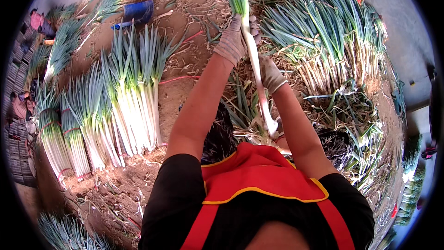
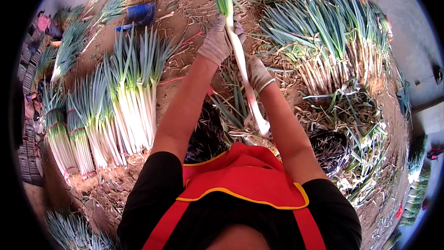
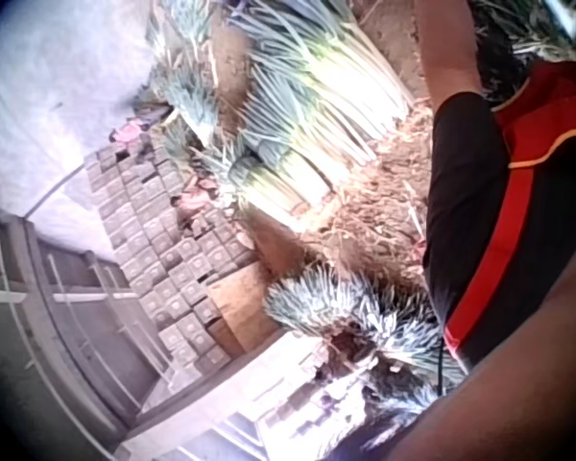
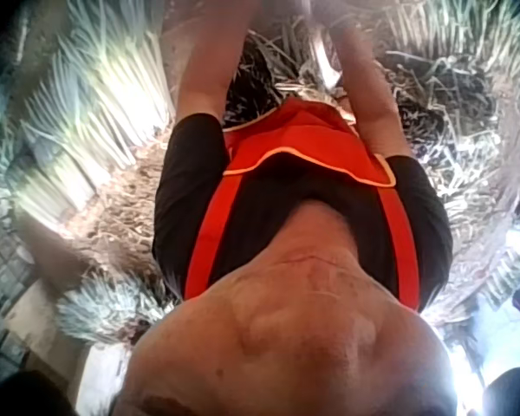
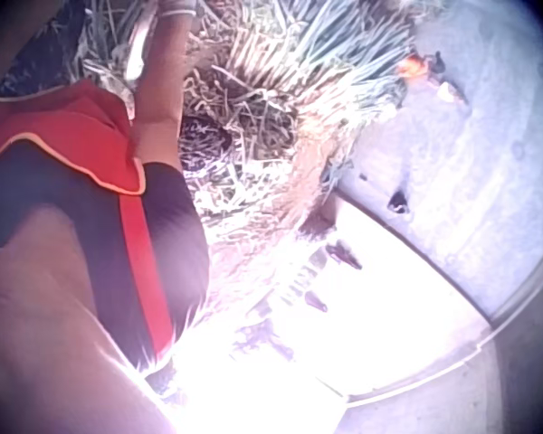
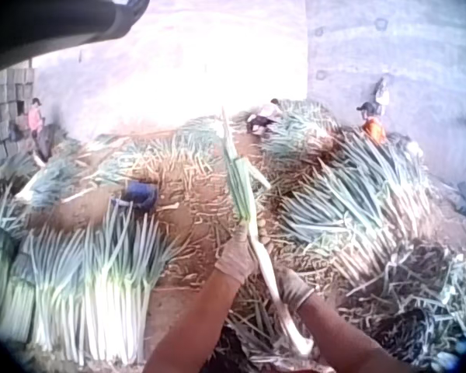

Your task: The person strips outer leaves from individual leeks and places the cleaned leeks into sorted piles on the ground.

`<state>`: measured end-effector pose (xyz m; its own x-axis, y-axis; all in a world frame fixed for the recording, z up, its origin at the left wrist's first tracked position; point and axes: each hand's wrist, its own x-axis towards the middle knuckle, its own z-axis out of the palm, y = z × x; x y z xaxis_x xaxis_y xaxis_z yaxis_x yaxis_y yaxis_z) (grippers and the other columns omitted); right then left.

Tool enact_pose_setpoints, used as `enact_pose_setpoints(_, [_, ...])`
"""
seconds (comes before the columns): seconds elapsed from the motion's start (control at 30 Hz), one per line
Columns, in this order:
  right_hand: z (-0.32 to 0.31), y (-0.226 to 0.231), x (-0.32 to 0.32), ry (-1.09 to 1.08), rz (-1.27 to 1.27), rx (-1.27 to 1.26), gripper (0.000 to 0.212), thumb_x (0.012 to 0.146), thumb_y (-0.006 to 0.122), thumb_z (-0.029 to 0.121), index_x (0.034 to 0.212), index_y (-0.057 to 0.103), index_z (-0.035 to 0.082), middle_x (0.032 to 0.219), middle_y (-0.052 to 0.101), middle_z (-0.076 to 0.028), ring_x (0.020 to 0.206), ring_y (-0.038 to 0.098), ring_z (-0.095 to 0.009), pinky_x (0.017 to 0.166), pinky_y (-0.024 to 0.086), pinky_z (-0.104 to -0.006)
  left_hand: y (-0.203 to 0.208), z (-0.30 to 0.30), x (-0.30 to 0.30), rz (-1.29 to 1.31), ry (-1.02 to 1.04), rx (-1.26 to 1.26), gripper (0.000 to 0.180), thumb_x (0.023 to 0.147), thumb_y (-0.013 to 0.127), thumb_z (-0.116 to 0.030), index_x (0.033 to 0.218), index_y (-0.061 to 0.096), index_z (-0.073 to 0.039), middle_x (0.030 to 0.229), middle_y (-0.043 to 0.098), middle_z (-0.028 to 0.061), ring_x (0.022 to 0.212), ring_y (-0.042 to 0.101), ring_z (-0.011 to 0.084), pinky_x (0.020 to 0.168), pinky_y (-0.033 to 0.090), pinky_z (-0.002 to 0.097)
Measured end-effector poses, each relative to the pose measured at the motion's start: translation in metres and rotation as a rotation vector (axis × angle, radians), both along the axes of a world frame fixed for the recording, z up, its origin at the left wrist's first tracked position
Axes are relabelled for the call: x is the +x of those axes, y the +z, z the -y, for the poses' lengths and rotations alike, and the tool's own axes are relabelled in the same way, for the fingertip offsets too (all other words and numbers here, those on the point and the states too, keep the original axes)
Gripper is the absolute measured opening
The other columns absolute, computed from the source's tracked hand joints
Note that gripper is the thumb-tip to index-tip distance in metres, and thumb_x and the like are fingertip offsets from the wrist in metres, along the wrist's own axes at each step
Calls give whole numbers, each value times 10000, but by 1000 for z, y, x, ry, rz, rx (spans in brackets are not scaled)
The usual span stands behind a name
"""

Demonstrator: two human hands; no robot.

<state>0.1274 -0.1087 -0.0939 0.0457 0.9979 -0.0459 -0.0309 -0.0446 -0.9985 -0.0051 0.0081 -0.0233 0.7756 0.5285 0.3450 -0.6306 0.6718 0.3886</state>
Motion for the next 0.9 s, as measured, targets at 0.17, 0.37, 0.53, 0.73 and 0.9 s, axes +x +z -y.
enact_pose_setpoints(0.17, [33,56,-45,-39,-682,12,212,951,560,249,1030,589,54,779,652,-130,662,646,-230,602,533,-300,3,0,-5,-3,81,-50,607,792,717,-462,1145,546,1,907,591,65,812,597,220,874,533,443])
enact_pose_setpoints(0.37, [42,67,-33,-80,-432,-146,250,926,565,114,1138,543,-17,772,643,-124,690,662,-210,612,545,-303,21,10,-13,-56,57,125,728,710,768,-537,1138,507,-8,965,549,72,971,571,269,969,497,494])
enact_pose_setpoints(0.53, [47,51,-42,-4,-594,-210,340,926,598,232,1175,558,4,819,618,-77,626,590,-172,562,495,-277,19,7,-12,-100,60,190,793,678,774,-577,1141,474,-8,994,519,83,1055,549,303,993,476,524])
enact_pose_setpoints(0.73, [45,42,-31,249,-1016,-220,394,919,608,327,1153,583,11,872,610,-67,722,578,-186,571,500,-310,21,11,-13,-28,-70,231,679,757,730,-521,1155,567,3,1023,639,143,1139,566,359,1024,435,549])
enact_pose_setpoints(0.9, [35,23,-31,340,-979,-319,277,928,589,200,1096,594,-21,854,624,-84,689,595,-187,577,523,-299,18,10,-12,-43,-26,201,727,717,756,-542,1138,559,17,1024,635,139,1122,576,357,1032,439,549])
